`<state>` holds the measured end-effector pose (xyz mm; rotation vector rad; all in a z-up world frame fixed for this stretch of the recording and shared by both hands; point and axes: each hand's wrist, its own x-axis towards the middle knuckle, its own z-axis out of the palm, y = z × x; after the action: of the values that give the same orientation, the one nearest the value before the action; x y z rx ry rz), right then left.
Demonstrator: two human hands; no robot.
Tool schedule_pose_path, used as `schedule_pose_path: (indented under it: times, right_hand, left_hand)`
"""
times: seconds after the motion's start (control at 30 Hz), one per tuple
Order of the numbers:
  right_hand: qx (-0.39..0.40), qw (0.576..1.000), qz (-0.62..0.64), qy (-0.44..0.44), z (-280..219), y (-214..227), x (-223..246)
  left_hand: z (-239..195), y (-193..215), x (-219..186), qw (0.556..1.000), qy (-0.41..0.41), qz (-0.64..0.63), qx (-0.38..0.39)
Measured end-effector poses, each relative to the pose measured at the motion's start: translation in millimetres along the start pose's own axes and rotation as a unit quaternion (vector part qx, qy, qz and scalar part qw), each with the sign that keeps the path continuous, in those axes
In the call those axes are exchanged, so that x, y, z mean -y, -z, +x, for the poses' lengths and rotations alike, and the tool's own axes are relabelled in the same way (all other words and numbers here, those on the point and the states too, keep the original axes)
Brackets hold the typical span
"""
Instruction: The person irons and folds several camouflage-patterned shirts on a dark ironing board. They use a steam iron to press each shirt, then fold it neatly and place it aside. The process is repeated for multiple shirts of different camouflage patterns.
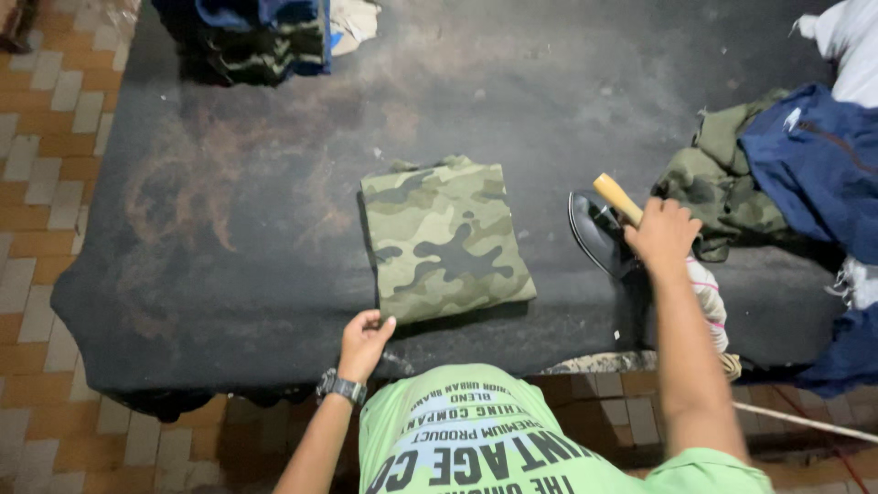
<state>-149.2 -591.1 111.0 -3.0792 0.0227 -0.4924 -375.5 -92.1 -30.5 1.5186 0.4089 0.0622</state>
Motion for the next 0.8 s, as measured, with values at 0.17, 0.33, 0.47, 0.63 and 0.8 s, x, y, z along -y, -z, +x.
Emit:
schedule_pose_path:
  times: [0.17,0.33,0.47,0.63,0.8]
  right_hand:
    - [0.145,0.982,0.096,0.068,18.6,5.2,3.6]
    - [0.136,0.959,0.126,0.212,32.8,37.7,86.4]
    - [0.171,0.935,0.118,0.288,64.8,34.6,172.7]
    - [0.179,0.927,0.112,0.310,107.2,1.0,249.5]
    - [0.197,0.935,0.107,0.275,132.5,-19.7,256.9]
  left_hand:
    - [-14.2,-7.8,6.9,0.989,0.123,-0.085,0.007]
    - [-15.0,-34.0,5.9,0.989,0.072,-0.130,-0.008]
    - [-4.9,-51.8,5.1,0.992,-0.013,-0.128,-0.012]
    - [2.0,-35.3,8.5,0.997,0.036,-0.067,-0.004]
    - [-17.7,-14.2,27.6,0.993,0.091,-0.065,-0.018]
